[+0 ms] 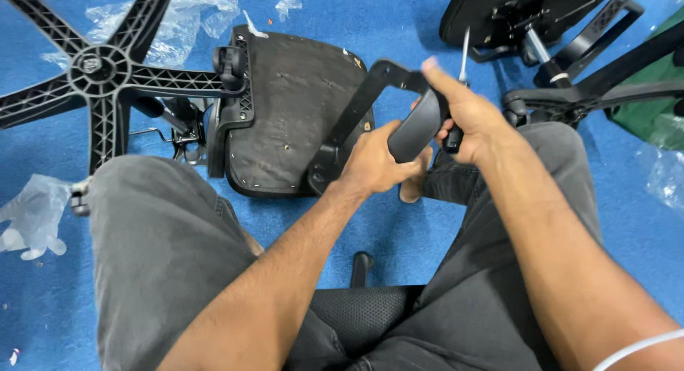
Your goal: The person uses a screwdriver to attach a curved plastic frame to the back of a black office chair seat. They tighten several screws along the frame, flip the chair over to access the other side, and continue securing the frame with the screwdriver.
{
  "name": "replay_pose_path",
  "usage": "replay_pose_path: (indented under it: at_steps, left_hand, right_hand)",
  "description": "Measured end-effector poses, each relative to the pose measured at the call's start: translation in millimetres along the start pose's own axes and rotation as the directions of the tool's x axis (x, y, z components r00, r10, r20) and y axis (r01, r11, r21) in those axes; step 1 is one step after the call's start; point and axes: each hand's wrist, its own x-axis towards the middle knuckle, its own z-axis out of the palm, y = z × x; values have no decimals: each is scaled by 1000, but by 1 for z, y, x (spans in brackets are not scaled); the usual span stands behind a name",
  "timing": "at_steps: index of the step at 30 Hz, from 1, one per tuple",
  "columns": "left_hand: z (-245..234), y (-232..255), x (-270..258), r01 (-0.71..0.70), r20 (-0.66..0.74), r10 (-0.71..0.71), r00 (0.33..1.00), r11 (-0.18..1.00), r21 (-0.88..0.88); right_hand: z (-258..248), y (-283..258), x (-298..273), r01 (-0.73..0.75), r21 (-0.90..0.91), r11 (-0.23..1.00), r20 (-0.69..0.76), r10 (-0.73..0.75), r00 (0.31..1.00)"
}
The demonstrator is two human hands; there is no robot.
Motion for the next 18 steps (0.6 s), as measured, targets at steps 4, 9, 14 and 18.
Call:
replay_pose_path:
  at_steps: [4, 9, 14, 18]
  left_hand:
    - [-3, -69, 5, -126, -144, 111, 983, 987, -99]
    - [-76, -196, -38, 625, -353, -935, -30, 258, -737]
    - [-74, -281, -79, 624, 68, -998, -2, -55, -780]
    - [-62, -314, -74, 489, 203, -979, 13, -171, -855]
  right_hand:
    - [8, -10, -2, 81, -277, 958, -164, -130, 978]
    - [7, -2, -6, 73, -456, 887, -241, -202, 949]
    - [3, 4, 0, 11, -552, 834, -307, -216, 927]
    - [4, 8, 7, -17, -535, 845, -322, -185, 929]
